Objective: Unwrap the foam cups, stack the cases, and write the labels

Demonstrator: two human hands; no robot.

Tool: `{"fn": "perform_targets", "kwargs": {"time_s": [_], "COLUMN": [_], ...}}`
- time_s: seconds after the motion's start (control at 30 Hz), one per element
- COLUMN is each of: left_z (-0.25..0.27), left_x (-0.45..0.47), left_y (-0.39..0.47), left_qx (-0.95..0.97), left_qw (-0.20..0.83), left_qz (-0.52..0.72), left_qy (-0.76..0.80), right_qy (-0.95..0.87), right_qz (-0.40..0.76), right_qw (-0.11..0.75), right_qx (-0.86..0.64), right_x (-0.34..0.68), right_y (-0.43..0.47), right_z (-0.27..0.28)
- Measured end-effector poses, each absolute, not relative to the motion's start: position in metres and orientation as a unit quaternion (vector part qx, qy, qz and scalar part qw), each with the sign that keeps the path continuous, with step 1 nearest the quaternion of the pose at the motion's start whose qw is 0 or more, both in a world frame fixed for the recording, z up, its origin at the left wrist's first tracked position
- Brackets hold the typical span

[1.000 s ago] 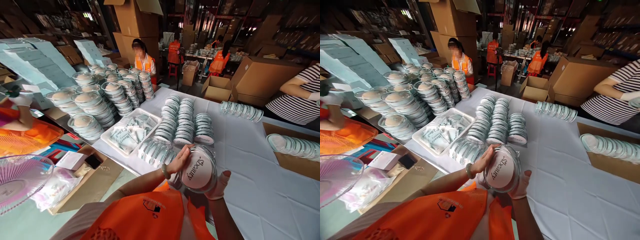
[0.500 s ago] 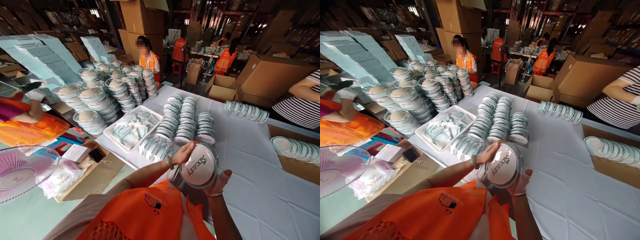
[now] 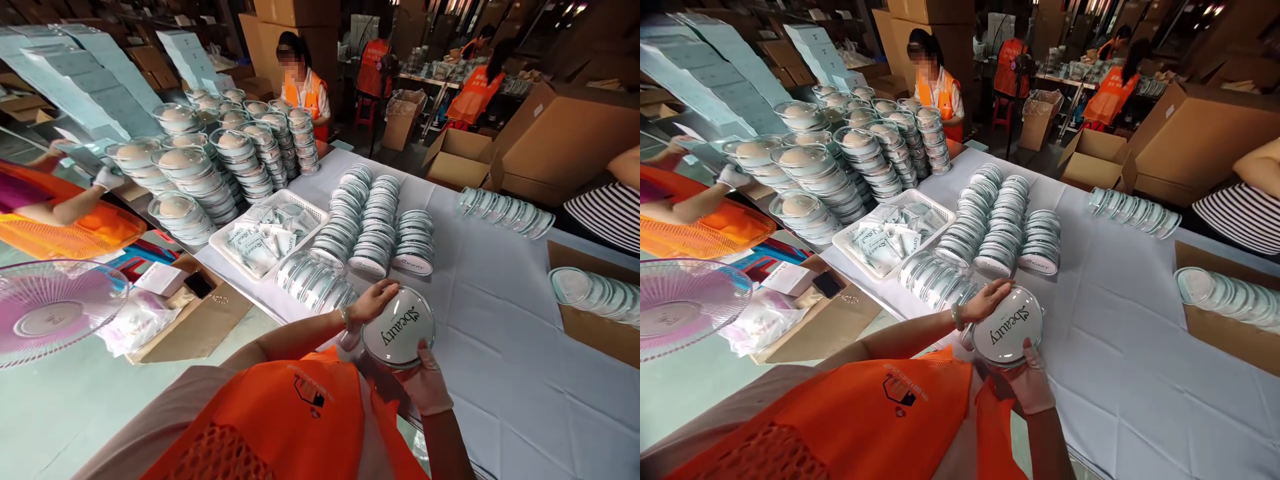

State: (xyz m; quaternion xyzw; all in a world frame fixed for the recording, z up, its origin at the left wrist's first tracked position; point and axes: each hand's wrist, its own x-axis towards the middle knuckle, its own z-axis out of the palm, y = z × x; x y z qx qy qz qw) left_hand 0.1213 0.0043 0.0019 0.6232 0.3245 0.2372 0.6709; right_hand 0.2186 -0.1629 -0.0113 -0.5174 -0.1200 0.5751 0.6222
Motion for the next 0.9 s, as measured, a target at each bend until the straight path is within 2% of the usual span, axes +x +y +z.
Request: {"fn": "perform_targets", "kwargs": {"time_s": [0.1,0.2,0.27,0.37,0.53,0.67,0.83,0.9], "left_z": [-0.014,-0.038,-0.056,-0.079,-0.09,-0.082,-0.085,-0.091], "left_x": [0.127,0.132,0.136,0.145,0.169,0.191,0.238,0.257], "left_y": [-0.012,-0.032,-0.041,-0.036,0.016,0.071,0.148,0.179], "left_qx": [0.589,0.569,0.561,0.592,0.663,0.718,0.885,0.901], "left_qw": [0.676,0.697,0.727,0.727,0.617,0.531,0.263,0.19], "left_qz": [0.267,0.269,0.237,0.176,0.195,0.229,0.132,0.097], "left_qy": [0.354,0.344,0.316,0.298,0.377,0.387,0.361,0.377], "right_qy": [-0.123,-0.212,-0.266,-0.359,-0.594,-0.63,-0.632,-0.625], "right_qz": [0.441,0.276,0.217,0.157,-0.059,-0.08,-0.111,-0.121], "right_qw": [0.607,0.472,0.401,0.397,0.291,0.248,0.21,0.195], "right_qx": [-0.65,-0.81,-0.85,-0.83,-0.747,-0.731,-0.738,-0.746], "right_x": [0.231,0.257,0.284,0.333,0.399,0.421,0.437,0.445], "right_y": [-0.168,-0.18,-0.186,-0.178,-0.1,-0.026,0.02,0.029], "right_z": [-0.009,-0.012,-0.019,-0.038,-0.086,-0.12,-0.145,-0.152]}}
